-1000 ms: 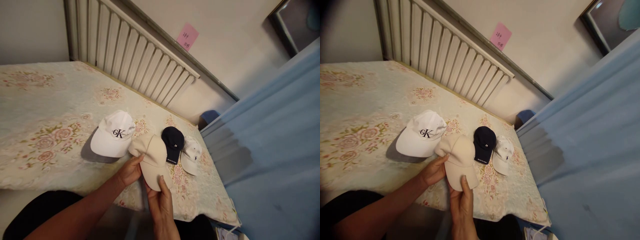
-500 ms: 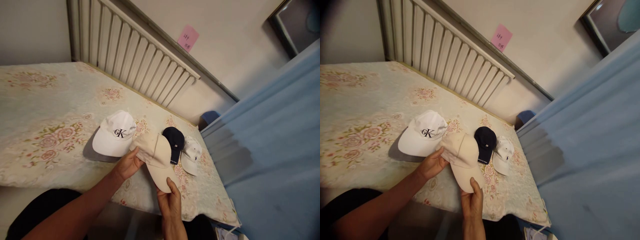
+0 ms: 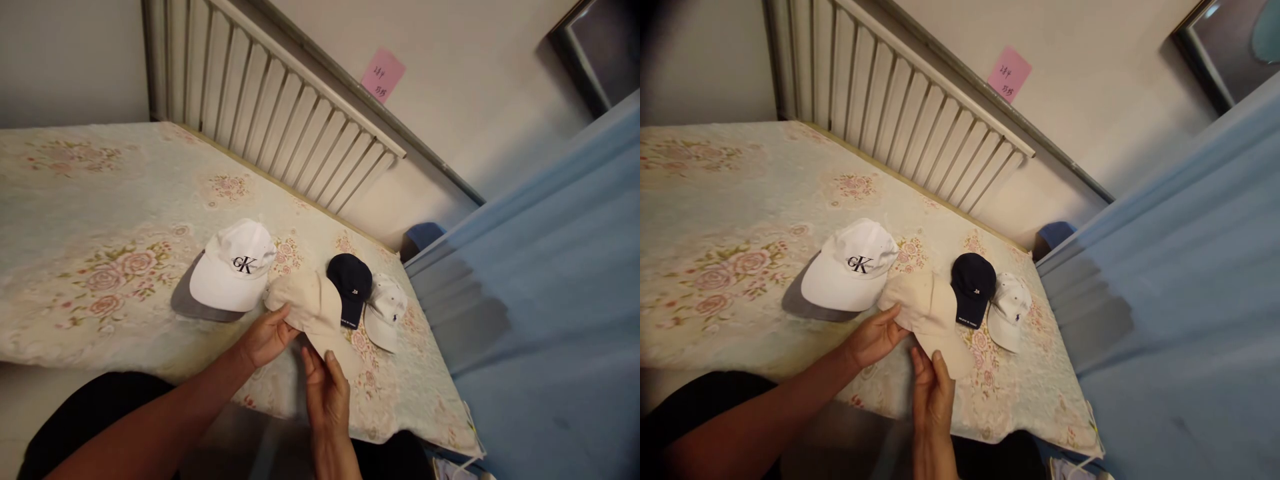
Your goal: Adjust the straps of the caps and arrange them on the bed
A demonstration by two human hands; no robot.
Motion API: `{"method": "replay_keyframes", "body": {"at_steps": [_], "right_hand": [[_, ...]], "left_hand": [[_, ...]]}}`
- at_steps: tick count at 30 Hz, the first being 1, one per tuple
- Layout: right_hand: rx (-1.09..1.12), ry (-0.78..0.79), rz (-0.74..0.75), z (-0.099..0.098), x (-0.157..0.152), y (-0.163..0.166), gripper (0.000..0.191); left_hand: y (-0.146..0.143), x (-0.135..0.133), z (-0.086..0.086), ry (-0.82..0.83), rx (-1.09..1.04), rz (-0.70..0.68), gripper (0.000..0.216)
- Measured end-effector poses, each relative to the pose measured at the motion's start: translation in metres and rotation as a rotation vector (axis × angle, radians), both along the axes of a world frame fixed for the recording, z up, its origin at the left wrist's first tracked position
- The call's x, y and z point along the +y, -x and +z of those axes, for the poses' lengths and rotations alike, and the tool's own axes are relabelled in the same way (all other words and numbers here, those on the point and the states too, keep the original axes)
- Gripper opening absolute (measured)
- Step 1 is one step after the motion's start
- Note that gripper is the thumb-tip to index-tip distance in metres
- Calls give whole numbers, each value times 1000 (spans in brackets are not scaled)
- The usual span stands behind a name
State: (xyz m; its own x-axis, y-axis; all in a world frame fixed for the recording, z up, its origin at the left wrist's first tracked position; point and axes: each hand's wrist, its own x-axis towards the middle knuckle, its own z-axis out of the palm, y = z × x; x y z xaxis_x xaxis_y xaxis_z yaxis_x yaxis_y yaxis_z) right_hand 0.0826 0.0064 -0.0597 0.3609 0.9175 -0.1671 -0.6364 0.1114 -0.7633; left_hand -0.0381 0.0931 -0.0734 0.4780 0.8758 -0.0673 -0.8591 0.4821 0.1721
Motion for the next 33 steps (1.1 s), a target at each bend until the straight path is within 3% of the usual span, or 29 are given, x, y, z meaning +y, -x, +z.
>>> {"method": "replay_keyframes", "body": {"at_steps": [6,13,18,23,33], "right_hand": [[-111,-96,115,-12,11,20,56],[-145,-59,85,-12,26,32,53],[-80,-96,127,-3,23,25,46],[-102,-31,119,-2,13,12,44],[-105,-8,92,-1,3,3,35]], "left_hand": [[-4,-6,-2,-26,9,-68,26],[-8,-7,-11,-82,-5,-78,26],[0,-2,-4,-74,19,-136,28],[1,1,-4,-43,-7,-46,24],[-1,3,-9,23,-42,-39,24]]}}
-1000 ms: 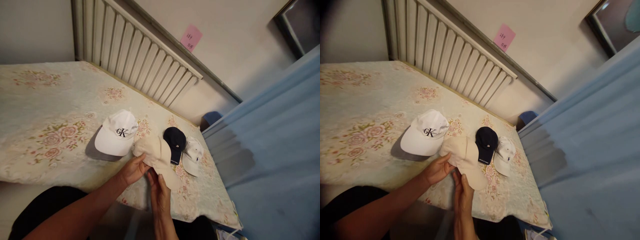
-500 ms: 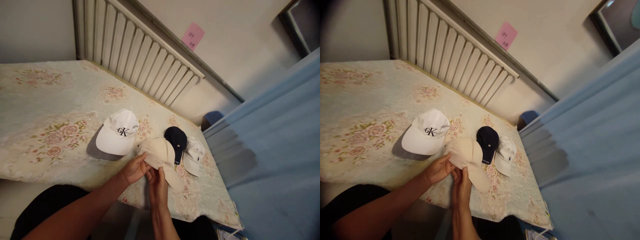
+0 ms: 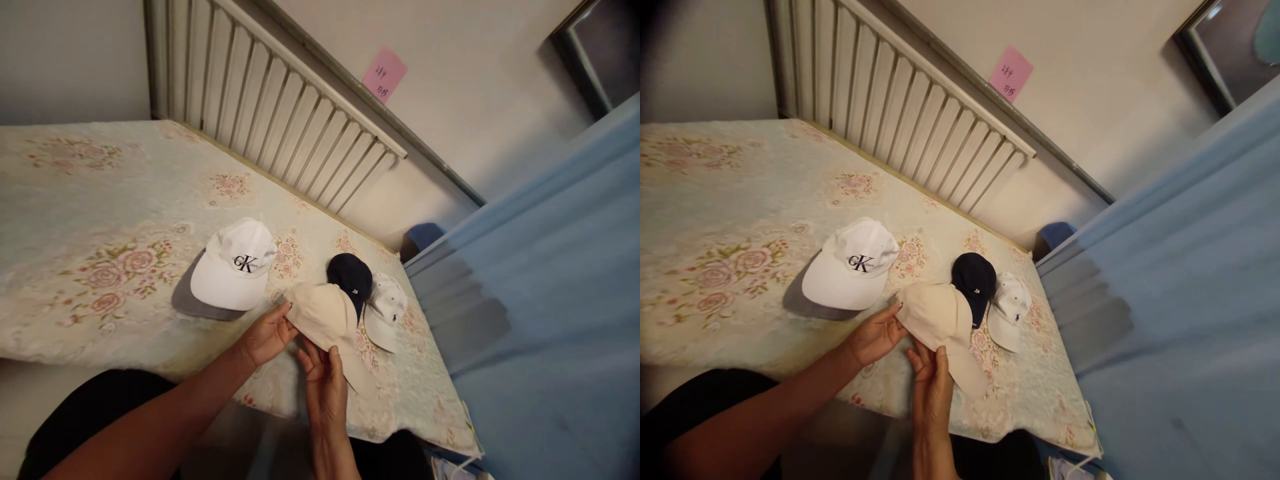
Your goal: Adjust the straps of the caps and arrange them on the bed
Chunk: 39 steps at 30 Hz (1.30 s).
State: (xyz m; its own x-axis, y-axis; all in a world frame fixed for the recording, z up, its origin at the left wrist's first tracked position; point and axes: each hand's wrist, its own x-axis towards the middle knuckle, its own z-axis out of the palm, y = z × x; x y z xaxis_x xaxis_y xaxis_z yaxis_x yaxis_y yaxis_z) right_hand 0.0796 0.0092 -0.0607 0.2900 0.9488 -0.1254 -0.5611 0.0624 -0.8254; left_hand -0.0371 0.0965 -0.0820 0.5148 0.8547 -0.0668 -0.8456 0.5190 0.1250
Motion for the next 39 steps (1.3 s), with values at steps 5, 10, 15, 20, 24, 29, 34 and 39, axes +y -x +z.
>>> {"method": "replay_keyframes", "body": {"at_steps": [5,10,15,20,24,29,34,39], "right_hand": [[-14,13,-27,-1,0,0,36],[14,-2,-24,0,0,-1,35],[24,-71,-9,3,6,8,49],[18,-166,-15,10,18,24,61],[36,-171,-36,16,22,25,59],[34,-167,-65,20,19,18,60],[49,-163,-70,24,17,12,57],[70,-173,-87,24,15,5,60]], "left_hand": [[1,3,0,45,15,60,23],[2,6,2,57,42,108,24],[1,0,7,0,54,61,25],[-1,-6,7,-58,60,-12,27],[-1,-4,4,-22,52,-11,27],[0,1,4,7,43,48,22],[-1,1,4,16,48,56,22],[0,0,2,-10,30,35,23]]}}
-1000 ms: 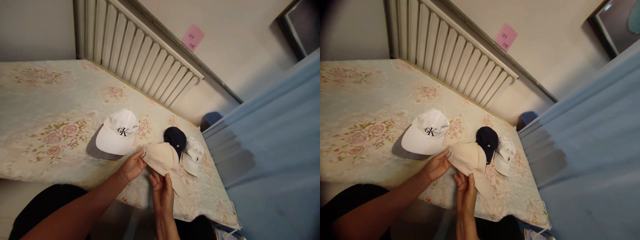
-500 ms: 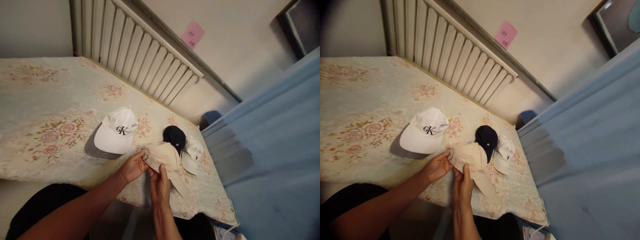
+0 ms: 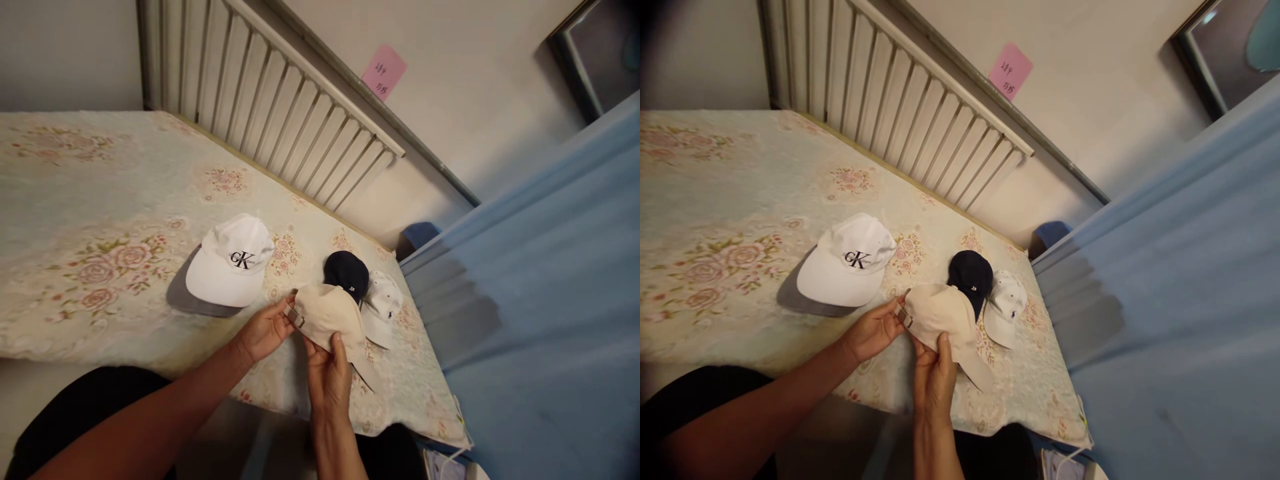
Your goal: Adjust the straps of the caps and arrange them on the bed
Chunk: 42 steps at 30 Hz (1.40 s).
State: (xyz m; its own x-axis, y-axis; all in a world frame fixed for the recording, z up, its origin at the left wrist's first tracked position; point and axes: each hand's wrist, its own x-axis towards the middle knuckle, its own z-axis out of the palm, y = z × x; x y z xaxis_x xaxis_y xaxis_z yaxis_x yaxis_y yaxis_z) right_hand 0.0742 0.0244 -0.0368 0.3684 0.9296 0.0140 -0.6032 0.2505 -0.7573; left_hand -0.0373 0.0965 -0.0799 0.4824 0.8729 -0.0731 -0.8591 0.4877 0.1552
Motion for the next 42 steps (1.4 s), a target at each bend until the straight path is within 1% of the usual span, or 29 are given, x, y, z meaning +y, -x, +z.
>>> {"method": "replay_keyframes", "body": {"at_steps": [5,9,14,17,20,23,26,30,36,39,42], "right_hand": [[25,-11,-19,-1,-1,-3,58],[-39,-43,-59,-1,-3,3,65],[-102,-40,-33,-5,-5,13,77],[-115,-22,-27,-5,-5,17,75],[-126,-24,-7,1,-5,16,66],[-133,-39,14,7,-5,13,64],[-141,-24,-16,12,-7,9,63],[-124,19,-72,19,-11,5,62],[-88,21,-79,34,-17,1,55],[-109,10,-58,39,-15,0,54],[-124,0,-3,44,-5,-1,50]], "left_hand": [[-1,-1,-2,4,25,-1,23],[-5,-3,-2,-19,18,7,23],[-7,-8,-2,-56,30,-53,20],[-8,-10,-2,-39,20,-75,20],[-7,-12,-2,11,-9,-99,20],[-7,-12,-1,50,-57,-113,26],[-7,-13,1,68,-120,-124,35],[-8,-15,-1,65,-147,-153,38],[-8,-9,-3,94,-74,-116,38],[-1,-2,3,89,-54,-94,36],[9,6,11,94,-35,-41,36]]}}
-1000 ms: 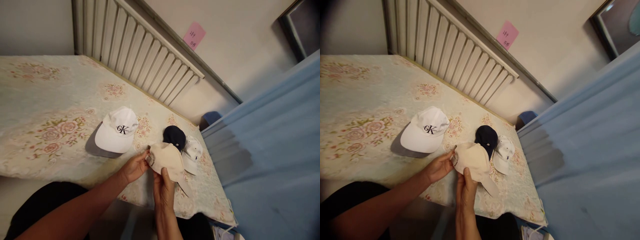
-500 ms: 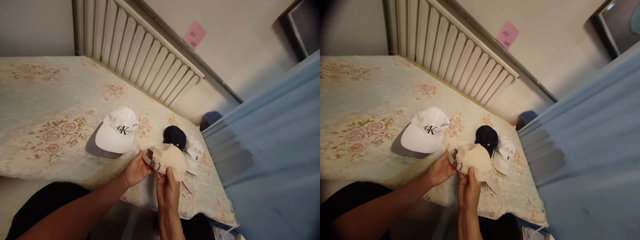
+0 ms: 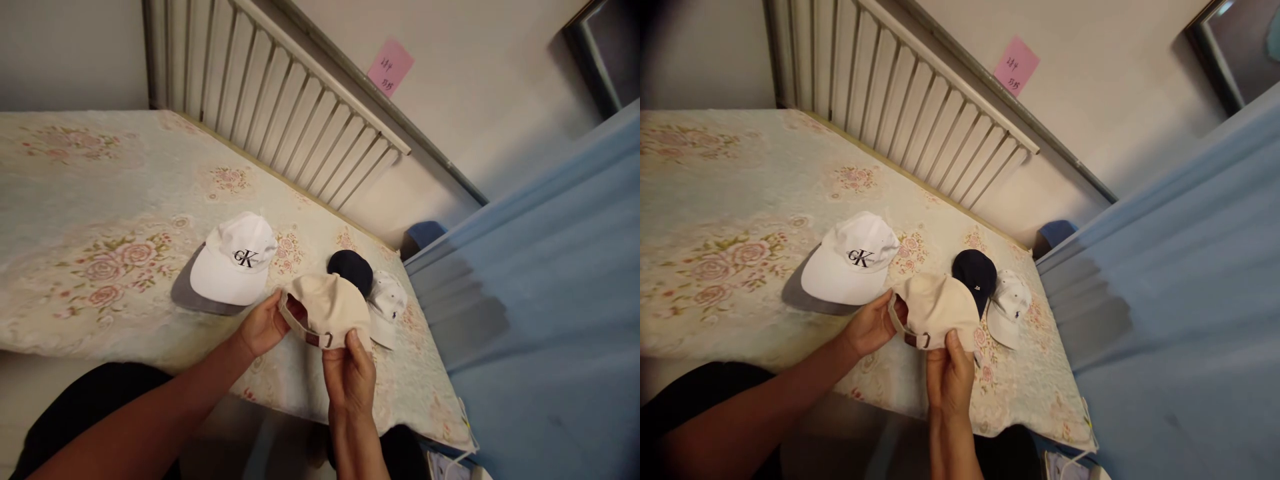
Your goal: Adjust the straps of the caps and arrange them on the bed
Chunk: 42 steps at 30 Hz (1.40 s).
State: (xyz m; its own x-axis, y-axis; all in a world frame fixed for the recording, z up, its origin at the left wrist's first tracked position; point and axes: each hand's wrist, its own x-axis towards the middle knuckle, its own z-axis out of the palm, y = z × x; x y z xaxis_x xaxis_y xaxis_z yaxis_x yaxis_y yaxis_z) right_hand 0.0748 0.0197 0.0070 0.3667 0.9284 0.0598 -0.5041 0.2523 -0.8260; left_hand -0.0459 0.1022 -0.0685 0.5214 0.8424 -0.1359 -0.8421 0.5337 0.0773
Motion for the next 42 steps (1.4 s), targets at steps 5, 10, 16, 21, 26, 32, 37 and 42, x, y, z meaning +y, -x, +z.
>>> {"method": "replay_keyframes", "body": {"at_steps": [5,10,16,21,26,32,37,42], "right_hand": [[-4,-14,139,13,29,-3,50],[57,56,189,9,56,-20,54],[164,152,210,-21,56,-36,33],[274,225,134,-36,30,-34,25],[304,206,300,-51,-1,-24,39],[209,211,508,-61,-19,-15,57],[239,241,362,-59,-10,-21,37],[220,151,262,-49,1,-32,44]], "left_hand": [[16,13,7,7,26,116,33],[21,18,7,-63,8,199,32],[17,16,3,-91,46,189,30],[11,12,-3,-148,57,127,28],[8,9,-3,-116,74,110,22],[11,8,0,-83,106,97,20],[14,11,3,-133,78,121,27],[15,11,6,-174,40,155,32]]}}
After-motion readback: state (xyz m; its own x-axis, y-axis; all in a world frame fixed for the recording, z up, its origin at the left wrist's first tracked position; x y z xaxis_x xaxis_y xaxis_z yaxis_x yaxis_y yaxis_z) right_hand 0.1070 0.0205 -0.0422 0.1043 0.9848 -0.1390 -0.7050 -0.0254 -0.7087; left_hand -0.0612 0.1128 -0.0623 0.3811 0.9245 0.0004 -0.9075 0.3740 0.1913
